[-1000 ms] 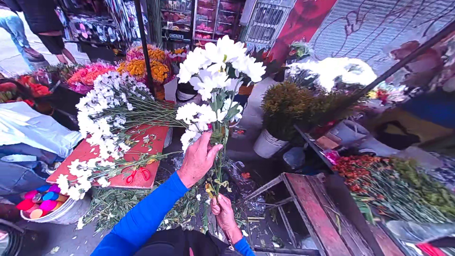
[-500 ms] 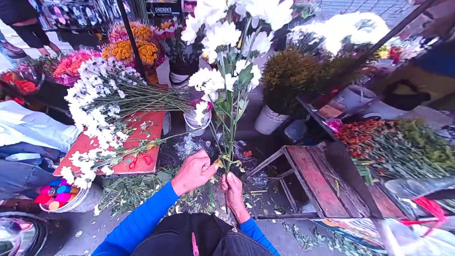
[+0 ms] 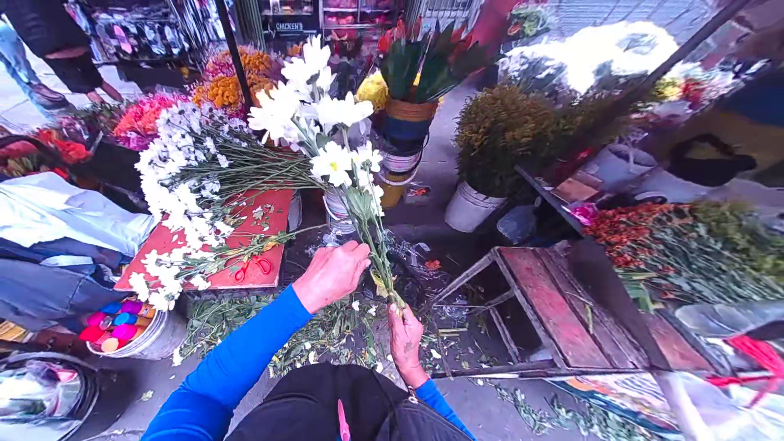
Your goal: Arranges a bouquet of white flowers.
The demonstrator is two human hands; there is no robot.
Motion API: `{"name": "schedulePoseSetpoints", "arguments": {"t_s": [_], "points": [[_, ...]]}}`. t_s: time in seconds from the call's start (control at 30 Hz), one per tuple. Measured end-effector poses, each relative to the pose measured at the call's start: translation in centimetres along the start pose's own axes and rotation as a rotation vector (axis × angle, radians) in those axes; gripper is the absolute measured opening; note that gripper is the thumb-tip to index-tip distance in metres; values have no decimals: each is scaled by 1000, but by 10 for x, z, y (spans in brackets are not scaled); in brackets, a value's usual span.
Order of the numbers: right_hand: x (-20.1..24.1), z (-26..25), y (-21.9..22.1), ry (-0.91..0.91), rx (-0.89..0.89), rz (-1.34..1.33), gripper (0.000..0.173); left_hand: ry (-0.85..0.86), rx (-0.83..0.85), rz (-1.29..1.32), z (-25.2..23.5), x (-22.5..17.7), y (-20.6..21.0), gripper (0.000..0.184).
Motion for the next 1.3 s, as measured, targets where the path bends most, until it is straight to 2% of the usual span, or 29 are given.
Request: {"name": "schedulePoseSetpoints", "arguments": {"t_s": [0.03, 0.07, 0.17, 0.2, 0.27, 0.37, 0.47, 0.57, 0.7, 0.77, 0.83, 0.87, 0.9, 0.97, 1.1, 1.3], "points": [[5, 0, -4, -64, -21, 72, 31, -66, 34, 57, 6, 0, 1, 30], [9, 0, -8, -116, -31, 121, 32, -144, -27, 96, 9, 4, -3, 33], [15, 5, -10, -215, -55, 183, 34, -293, -428, 170, 2, 25, -28, 58], [16, 7, -10, -229, -49, 195, 35, -347, -497, 213, -1, 32, -31, 59], [18, 11, -7, -236, -34, 201, 35, -426, -522, 315, -6, 45, -29, 55], [20, 14, -6, -247, -30, 195, 35, -377, -524, 420, -3, 49, -17, 42], [20, 15, -8, -272, -36, 193, 36, -299, -599, 421, 11, 52, -7, 42], [21, 18, -8, -286, -25, 192, 36, -245, -731, 302, 25, 55, -8, 46], [21, 23, -7, -303, -3, 219, 37, -251, -683, 82, 51, 57, -1, 59], [23, 23, -4, -319, 15, 220, 35, -268, -522, -37, 60, 53, 5, 60], [24, 25, 0, -314, 38, 229, 33, -295, -231, -112, 66, 43, 14, 57], [24, 25, 1, -310, 50, 235, 33, -297, -153, -117, 70, 38, 19, 52], [23, 25, 2, -307, 59, 239, 32, -297, -145, -107, 73, 34, 20, 44], [22, 23, 5, -289, 66, 238, 32, -283, -288, -43, 74, 28, 12, 29], [17, 23, 9, -248, 78, 214, 32, -389, -472, 214, 56, 33, -3, 35], [1, 24, 9, -216, 51, 166, 27, -425, -660, 128, 30, 42, -24, 35]]}}
Point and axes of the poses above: each hand's wrist, its own z-axis away from the middle knuckle, its own y-axis out of the palm, x = y × z, the point moved 6 cm from there along -z, towards the middle knuckle, and after that the axes turned 15 degrees about -x, right-handed, at the moved point
